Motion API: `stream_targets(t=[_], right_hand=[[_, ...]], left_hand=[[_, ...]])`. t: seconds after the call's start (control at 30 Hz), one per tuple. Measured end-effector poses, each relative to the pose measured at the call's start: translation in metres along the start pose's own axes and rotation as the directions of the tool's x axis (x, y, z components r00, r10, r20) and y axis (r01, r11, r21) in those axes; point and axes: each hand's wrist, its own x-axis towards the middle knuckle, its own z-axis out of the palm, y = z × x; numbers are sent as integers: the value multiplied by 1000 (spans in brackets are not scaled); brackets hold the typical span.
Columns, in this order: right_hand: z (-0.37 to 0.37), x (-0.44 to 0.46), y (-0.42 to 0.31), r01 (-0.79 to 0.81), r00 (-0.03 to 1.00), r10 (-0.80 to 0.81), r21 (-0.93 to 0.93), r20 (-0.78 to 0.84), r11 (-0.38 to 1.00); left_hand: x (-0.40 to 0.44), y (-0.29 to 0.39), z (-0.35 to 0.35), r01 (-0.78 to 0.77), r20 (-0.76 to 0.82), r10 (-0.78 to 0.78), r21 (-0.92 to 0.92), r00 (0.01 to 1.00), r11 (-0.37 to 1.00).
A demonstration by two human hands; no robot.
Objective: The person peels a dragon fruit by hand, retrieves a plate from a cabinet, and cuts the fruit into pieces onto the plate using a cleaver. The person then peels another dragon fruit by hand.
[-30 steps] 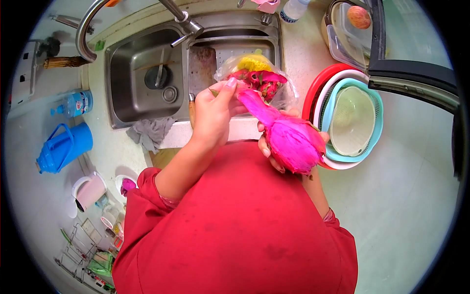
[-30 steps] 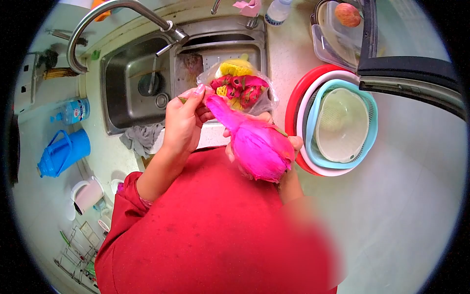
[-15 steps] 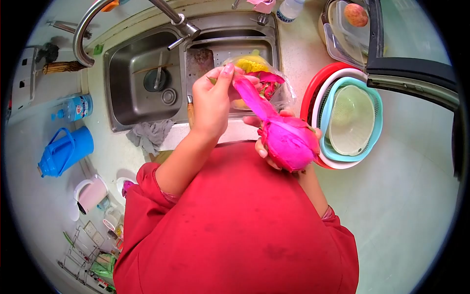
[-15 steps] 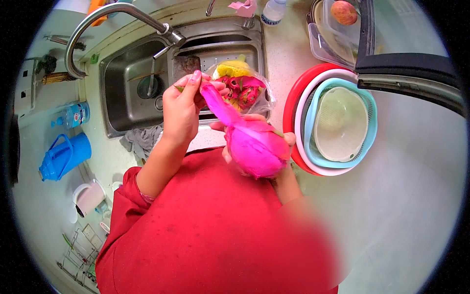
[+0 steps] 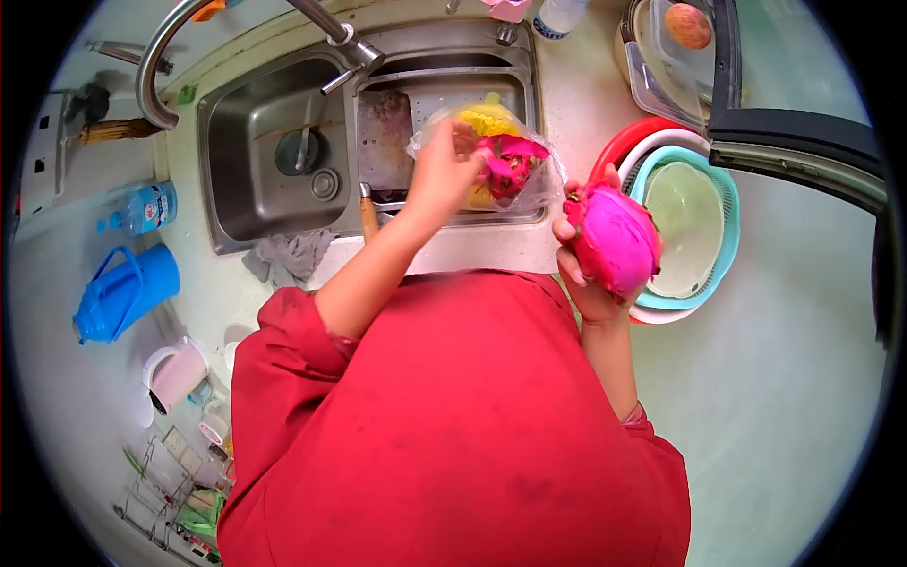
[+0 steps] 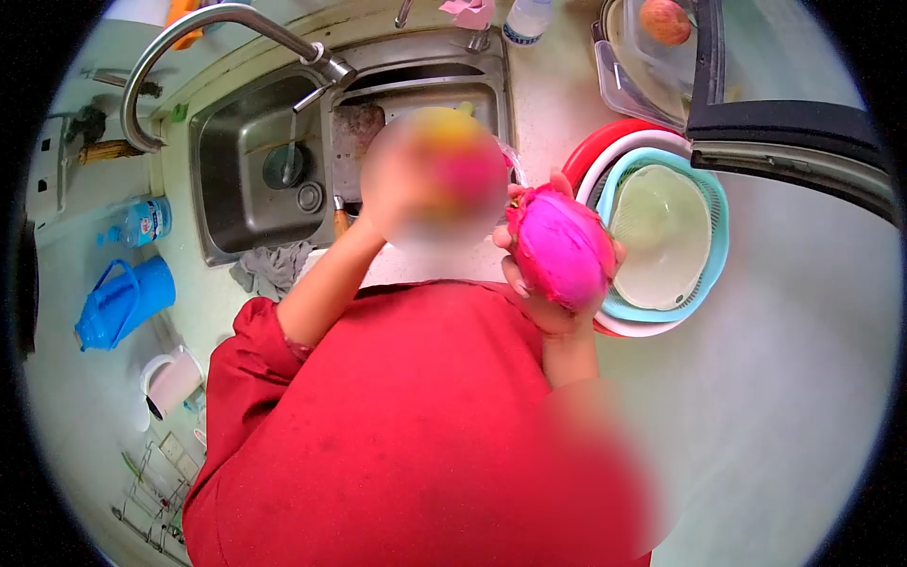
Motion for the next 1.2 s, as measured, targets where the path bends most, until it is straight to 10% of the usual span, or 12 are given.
stream_targets(t=[0.2,0.37,0.8,1.1,1.2], right_hand=[[22,2,7,-1,977,-37,-176,-212,984],[26,6,12,-100,969,31,-278,-244,955],[36,18,25,-199,896,78,-237,-437,951],[26,20,26,-238,870,80,-272,-487,932],[30,20,28,-257,843,49,-322,-536,911]], left_hand=[[-16,63,2,-33,94,-27,582,995,812],[-8,99,-23,-352,31,384,474,923,807],[-1,42,-12,-60,74,24,529,997,847],[-7,51,-16,-19,54,-9,493,998,870],[-13,64,-16,-263,-8,292,409,957,874]])
